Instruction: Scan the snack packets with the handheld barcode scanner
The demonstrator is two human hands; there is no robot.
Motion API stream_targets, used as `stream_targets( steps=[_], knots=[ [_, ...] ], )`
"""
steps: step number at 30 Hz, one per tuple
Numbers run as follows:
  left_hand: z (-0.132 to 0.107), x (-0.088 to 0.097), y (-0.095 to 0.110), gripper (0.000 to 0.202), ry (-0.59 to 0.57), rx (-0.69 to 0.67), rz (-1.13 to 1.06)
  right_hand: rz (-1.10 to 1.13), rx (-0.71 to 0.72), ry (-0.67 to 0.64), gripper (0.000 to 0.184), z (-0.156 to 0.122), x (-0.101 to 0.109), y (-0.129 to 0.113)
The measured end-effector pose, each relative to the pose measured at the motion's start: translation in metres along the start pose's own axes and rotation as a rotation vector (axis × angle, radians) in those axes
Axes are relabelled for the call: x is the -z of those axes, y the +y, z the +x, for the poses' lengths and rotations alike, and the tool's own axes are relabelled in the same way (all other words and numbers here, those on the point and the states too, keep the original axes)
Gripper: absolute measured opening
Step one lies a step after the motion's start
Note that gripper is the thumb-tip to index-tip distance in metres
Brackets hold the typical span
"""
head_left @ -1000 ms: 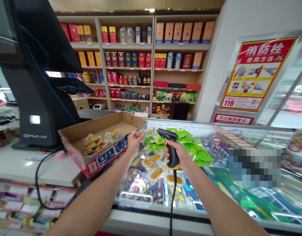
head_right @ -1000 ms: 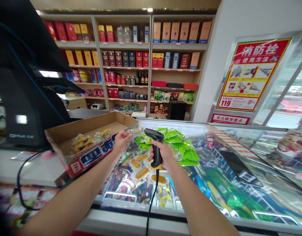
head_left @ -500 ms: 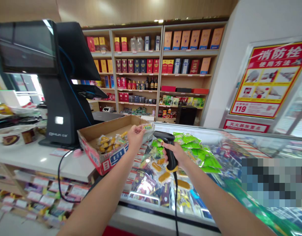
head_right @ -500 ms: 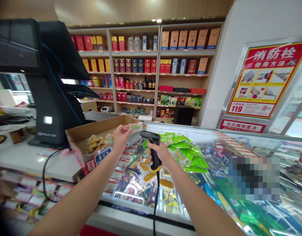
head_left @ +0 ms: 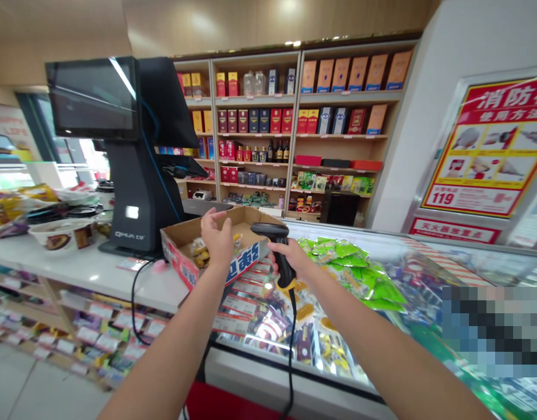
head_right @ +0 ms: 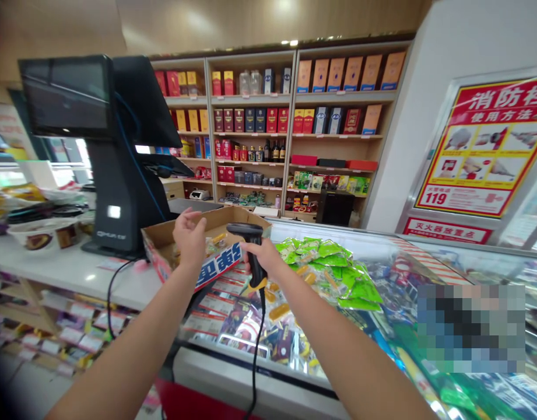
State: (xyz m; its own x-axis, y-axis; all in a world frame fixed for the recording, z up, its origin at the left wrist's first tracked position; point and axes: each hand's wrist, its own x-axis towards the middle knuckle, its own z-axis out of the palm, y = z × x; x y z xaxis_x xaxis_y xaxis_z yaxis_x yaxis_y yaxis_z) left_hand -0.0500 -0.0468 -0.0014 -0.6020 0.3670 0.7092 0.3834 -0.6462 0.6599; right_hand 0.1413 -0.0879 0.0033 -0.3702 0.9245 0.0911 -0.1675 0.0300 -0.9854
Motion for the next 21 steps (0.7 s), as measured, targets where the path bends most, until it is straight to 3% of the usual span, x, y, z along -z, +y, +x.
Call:
stream_targets(
  steps=[5,12,16,21],
  knots=[
    [-0.036,-0.038,0.014,0.013,-0.239,0.065,-0.047,0.053,-0.039,0.161,0.018,-0.019,0.04,0.002],
    [-0.096,-0.091,0.008,0.011,-0.888,0.113,0.269,0.073,-0.002,0.367,0.02,-0.046,0.107,0.007],
    [-0.127,-0.114,0.006,0.016,-0.981,0.095,0.384,0.111,0.053,0.43,0.024,-0.055,0.129,0.015],
    [-0.141,-0.144,0.01,0.024,-1.033,0.049,0.403,0.148,0.109,0.506,0.027,-0.058,0.145,0.021]
  ],
)
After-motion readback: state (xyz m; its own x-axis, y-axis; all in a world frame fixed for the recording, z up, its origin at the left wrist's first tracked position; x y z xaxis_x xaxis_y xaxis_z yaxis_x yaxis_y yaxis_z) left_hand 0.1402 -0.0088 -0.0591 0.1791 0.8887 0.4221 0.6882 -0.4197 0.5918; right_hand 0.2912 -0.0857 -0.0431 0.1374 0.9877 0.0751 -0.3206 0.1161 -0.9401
